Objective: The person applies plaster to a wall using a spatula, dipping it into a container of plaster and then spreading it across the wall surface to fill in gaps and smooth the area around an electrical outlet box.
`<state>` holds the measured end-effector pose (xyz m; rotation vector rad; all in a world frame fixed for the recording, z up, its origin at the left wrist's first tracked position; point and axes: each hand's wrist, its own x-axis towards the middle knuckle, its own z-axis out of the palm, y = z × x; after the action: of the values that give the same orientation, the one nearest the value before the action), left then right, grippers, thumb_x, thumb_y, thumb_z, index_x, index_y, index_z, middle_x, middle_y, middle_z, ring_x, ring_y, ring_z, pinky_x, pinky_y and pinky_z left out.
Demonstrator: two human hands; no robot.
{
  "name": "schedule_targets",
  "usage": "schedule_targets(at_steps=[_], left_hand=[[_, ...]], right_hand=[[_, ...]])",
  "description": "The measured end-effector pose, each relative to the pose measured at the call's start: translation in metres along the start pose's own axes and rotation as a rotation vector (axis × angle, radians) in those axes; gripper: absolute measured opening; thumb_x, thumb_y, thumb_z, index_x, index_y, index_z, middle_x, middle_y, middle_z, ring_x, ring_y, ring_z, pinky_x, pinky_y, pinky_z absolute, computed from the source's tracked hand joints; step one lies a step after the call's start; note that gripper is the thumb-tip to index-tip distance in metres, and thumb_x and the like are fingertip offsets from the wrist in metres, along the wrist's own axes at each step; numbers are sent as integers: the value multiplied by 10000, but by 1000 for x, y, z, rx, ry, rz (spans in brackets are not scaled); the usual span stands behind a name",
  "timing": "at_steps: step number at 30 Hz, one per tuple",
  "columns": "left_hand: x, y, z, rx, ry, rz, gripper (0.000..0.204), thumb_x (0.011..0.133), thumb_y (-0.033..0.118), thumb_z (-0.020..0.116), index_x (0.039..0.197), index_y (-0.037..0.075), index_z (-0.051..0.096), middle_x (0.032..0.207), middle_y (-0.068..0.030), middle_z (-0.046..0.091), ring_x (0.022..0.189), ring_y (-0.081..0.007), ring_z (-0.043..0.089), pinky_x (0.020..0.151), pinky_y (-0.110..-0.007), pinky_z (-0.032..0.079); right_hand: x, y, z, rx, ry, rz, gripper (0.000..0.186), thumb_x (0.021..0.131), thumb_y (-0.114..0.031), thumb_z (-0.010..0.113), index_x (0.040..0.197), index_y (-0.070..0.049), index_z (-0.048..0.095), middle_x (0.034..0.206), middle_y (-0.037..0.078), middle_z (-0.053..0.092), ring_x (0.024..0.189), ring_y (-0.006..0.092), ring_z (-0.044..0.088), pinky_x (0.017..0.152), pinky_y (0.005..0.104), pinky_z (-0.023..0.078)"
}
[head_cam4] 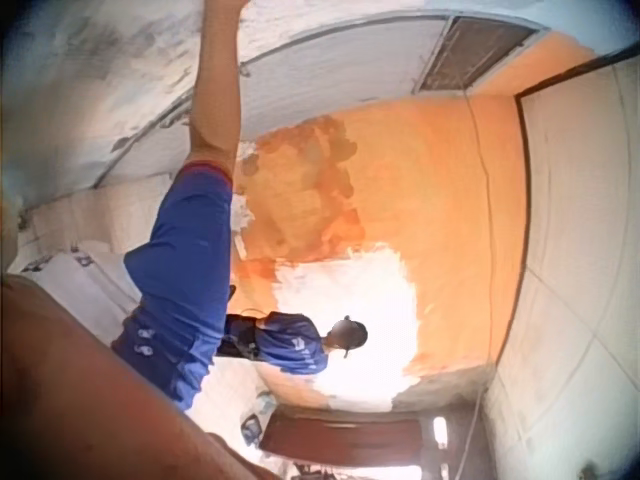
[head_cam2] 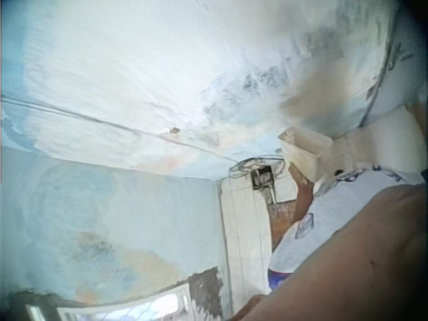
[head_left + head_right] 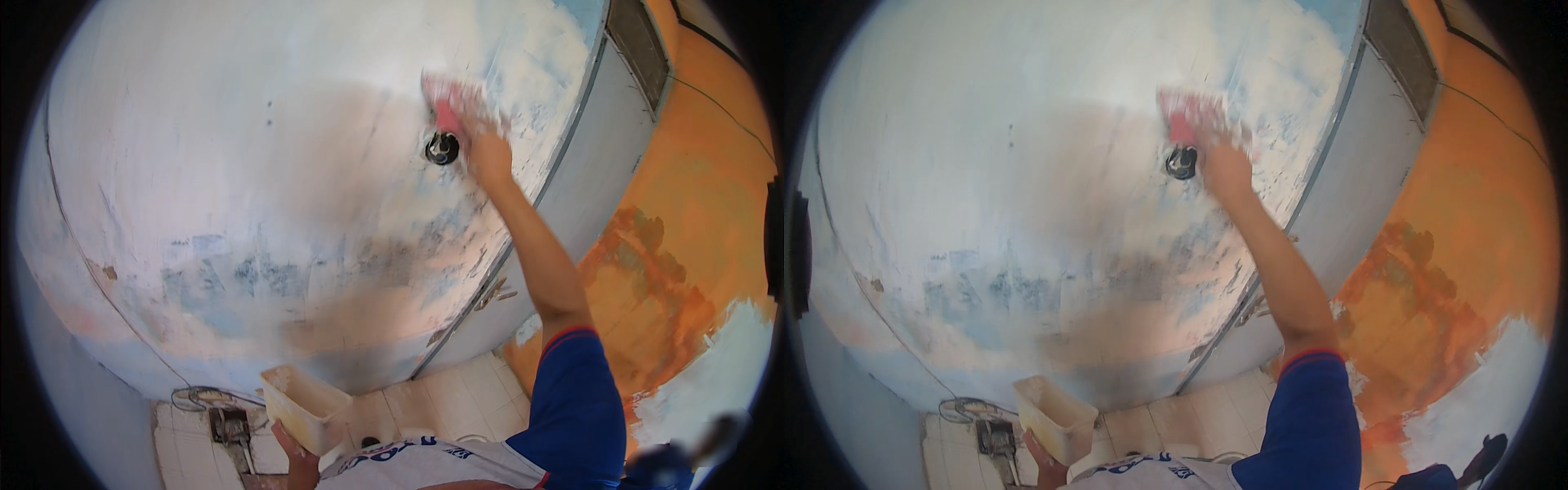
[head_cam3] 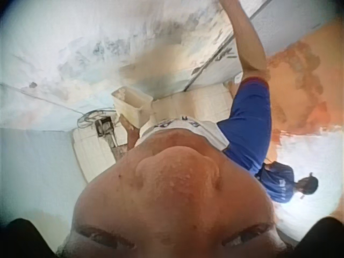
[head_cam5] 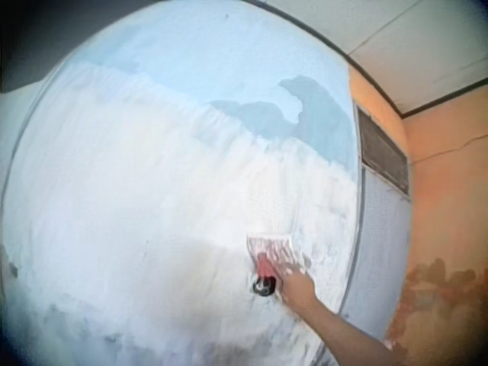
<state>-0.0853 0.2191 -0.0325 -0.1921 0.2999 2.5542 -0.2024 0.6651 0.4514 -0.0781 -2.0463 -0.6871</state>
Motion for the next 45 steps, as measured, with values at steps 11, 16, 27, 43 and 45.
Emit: schedule_targets(at_steps=[11,16,27,43,45], left_hand=[[51,13,19,3,-145,-104,690,957,521,451,1509,115,371,1484,-112,484,1349,-305,480,1153,-495,364],[55,0,58,41,19,-50,693,934,543,457,1479,116,415,1446,-101,514,1323,-311,491,1131,-477,385],[32,-16,52,340,-15,244,633,979,502,538,1447,95,411,1344,-100,576,1217,-290,578,1030,-458,491],[45,-82,55,532,-6,300,625,984,438,557,1442,43,400,1361,-141,557,1241,-309,563,1052,-470,469],[44,-93,61,558,-11,302,643,973,439,582,1440,35,400,1365,-143,553,1242,-307,563,1051,-466,471]], right_hand=[[-194,-174,-111,1972,-34,1109,434,947,56,546,1377,24,497,1305,145,616,1129,222,648,960,359,556],[-247,-206,-128,1963,-189,1260,427,949,49,555,1372,21,501,1270,144,634,1105,222,658,894,355,590],[-253,-246,-166,1300,-440,594,307,929,-15,620,1233,25,642,959,83,698,778,98,596,689,252,494],[-287,-181,-158,1360,-916,435,286,911,-94,621,1171,21,645,853,142,674,720,172,592,694,295,479],[-297,-166,-161,1403,-889,481,303,912,-78,619,1197,21,644,876,124,692,755,150,605,722,281,484]])
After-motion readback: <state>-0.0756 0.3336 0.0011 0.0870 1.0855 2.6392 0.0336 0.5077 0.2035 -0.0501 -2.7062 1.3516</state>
